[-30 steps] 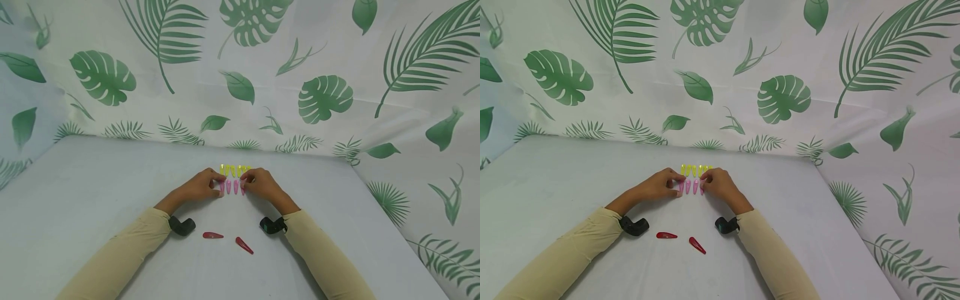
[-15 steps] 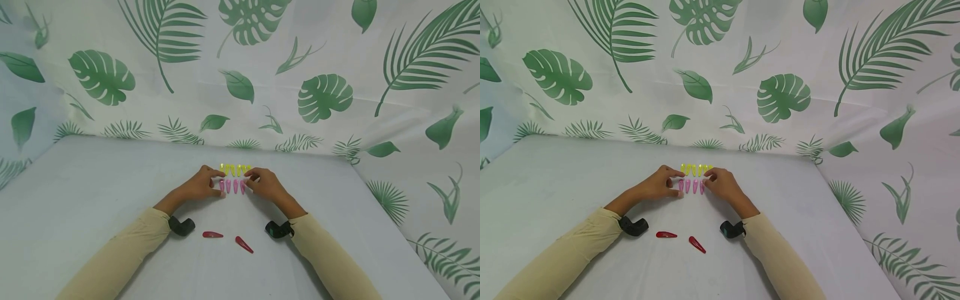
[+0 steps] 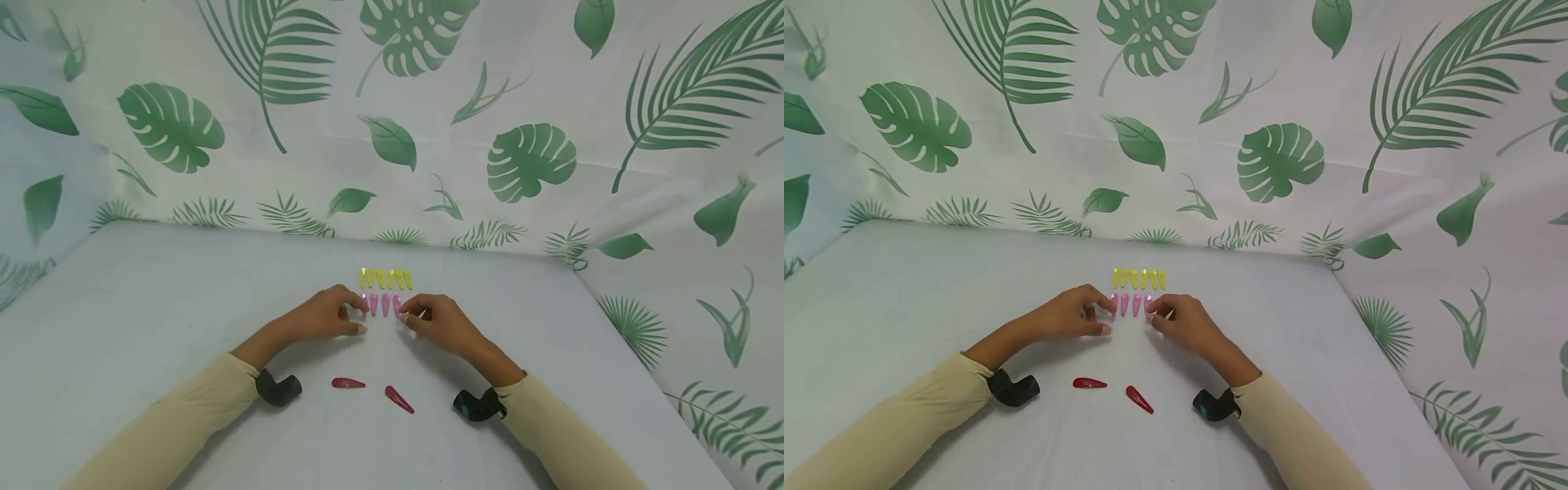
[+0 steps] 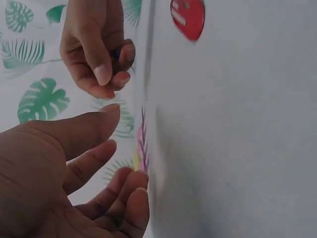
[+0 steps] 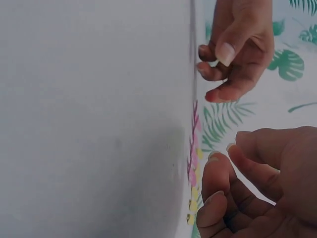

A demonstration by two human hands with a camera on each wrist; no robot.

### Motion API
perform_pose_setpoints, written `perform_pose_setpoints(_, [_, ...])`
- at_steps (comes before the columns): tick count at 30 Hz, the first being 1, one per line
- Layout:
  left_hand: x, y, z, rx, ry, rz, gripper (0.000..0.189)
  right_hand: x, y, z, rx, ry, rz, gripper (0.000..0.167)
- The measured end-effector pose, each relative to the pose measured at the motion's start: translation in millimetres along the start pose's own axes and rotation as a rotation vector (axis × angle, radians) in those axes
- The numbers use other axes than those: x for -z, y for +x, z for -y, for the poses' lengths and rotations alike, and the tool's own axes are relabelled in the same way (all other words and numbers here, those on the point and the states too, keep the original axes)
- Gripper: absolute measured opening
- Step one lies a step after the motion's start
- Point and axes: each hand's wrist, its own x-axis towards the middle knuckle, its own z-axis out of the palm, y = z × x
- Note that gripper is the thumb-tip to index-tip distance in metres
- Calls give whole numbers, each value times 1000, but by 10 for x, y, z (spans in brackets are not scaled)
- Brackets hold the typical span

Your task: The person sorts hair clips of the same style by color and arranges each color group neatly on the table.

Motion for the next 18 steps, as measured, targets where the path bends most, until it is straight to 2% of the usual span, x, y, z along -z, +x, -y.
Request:
perform_pose_setpoints(4, [22, -141, -59, -66, -37, 27, 20, -33, -102, 34, 0, 36, 59, 13])
perform_pose_setpoints(8, [26, -242, -112, -131, -47, 37, 18, -60, -183, 47, 22, 56, 102, 12])
perform_pose_setpoints(18, [15, -408, -85, -193, -46, 111, 14, -101, -325, 88, 103, 102, 238, 15])
